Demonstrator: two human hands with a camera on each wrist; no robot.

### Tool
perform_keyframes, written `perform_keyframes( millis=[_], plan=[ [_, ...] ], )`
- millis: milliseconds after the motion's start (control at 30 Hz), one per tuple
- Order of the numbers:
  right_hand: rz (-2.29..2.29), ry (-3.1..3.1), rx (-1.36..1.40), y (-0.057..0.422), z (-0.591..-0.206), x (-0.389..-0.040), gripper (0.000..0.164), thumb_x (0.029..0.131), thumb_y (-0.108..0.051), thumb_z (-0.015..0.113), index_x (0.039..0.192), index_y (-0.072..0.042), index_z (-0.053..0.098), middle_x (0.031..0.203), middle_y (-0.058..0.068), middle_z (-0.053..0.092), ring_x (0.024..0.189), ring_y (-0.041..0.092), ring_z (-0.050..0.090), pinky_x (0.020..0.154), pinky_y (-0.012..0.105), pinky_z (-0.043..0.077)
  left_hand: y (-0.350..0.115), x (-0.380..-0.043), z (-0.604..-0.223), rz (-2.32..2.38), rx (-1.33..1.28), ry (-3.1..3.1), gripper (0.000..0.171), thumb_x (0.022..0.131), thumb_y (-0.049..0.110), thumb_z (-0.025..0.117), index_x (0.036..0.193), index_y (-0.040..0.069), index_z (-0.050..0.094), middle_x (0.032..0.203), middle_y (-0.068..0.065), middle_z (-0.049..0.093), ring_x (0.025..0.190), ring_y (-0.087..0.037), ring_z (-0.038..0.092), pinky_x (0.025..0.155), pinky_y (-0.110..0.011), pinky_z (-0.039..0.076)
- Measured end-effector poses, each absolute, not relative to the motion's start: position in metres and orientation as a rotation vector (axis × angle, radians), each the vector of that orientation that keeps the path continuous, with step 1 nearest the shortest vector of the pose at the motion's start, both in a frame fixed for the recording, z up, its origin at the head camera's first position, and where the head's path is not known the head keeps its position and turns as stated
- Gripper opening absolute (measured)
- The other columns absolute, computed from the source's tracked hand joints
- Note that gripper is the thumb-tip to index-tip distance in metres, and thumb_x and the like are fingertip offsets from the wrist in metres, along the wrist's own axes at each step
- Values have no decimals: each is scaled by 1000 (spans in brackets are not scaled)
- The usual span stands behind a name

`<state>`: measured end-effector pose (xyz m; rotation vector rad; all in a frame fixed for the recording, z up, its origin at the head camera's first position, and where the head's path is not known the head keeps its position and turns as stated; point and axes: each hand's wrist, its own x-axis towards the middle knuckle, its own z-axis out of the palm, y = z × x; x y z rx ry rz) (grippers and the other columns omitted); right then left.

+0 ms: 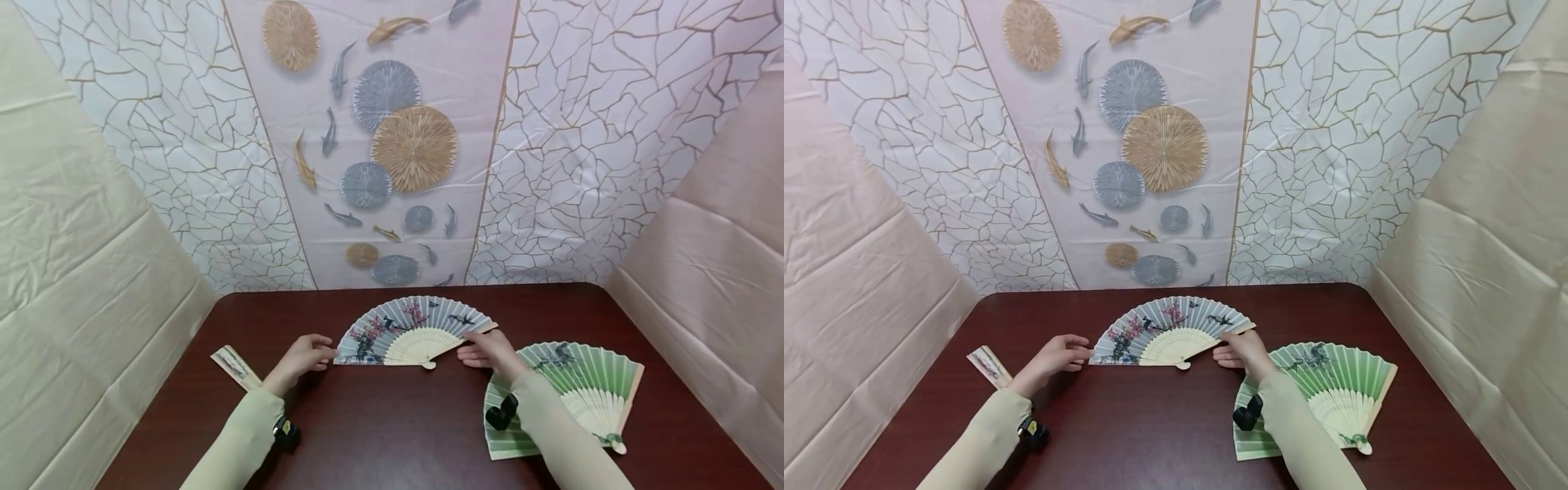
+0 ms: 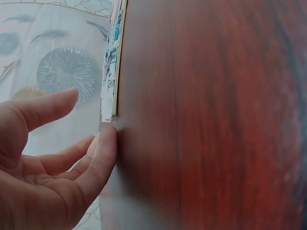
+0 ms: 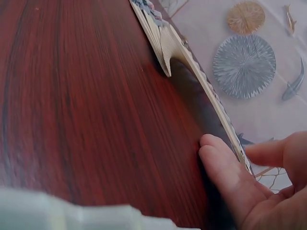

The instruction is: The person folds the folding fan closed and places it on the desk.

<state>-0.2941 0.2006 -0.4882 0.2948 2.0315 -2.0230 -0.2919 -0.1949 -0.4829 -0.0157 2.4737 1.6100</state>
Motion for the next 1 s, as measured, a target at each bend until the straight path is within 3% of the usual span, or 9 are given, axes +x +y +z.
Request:
perform_keyframes(
  millis=[300, 1000],
  plan=[
    [-2170, 1926, 291, 192, -494, -291, 34, 104, -1, 43, 130, 21, 39, 82, 20, 71, 69, 17, 72, 64, 28, 62, -192, -291, -487, 1593, -36, 2456, 41, 92, 10, 73, 124, -12, 59, 105, -19, 65, 84, -24, 66, 73, -37, 62],
    [-2322, 1775, 408, 188, -496, -289, 45, 106, -1, 39, 141, 24, 26, 78, 13, 70, 72, 16, 72, 71, 28, 62, -186, -289, -485, 1635, -83, 2465, 34, 91, 8, 71, 116, -13, 63, 92, -13, 67, 76, -18, 66, 68, -30, 61]
  ],
)
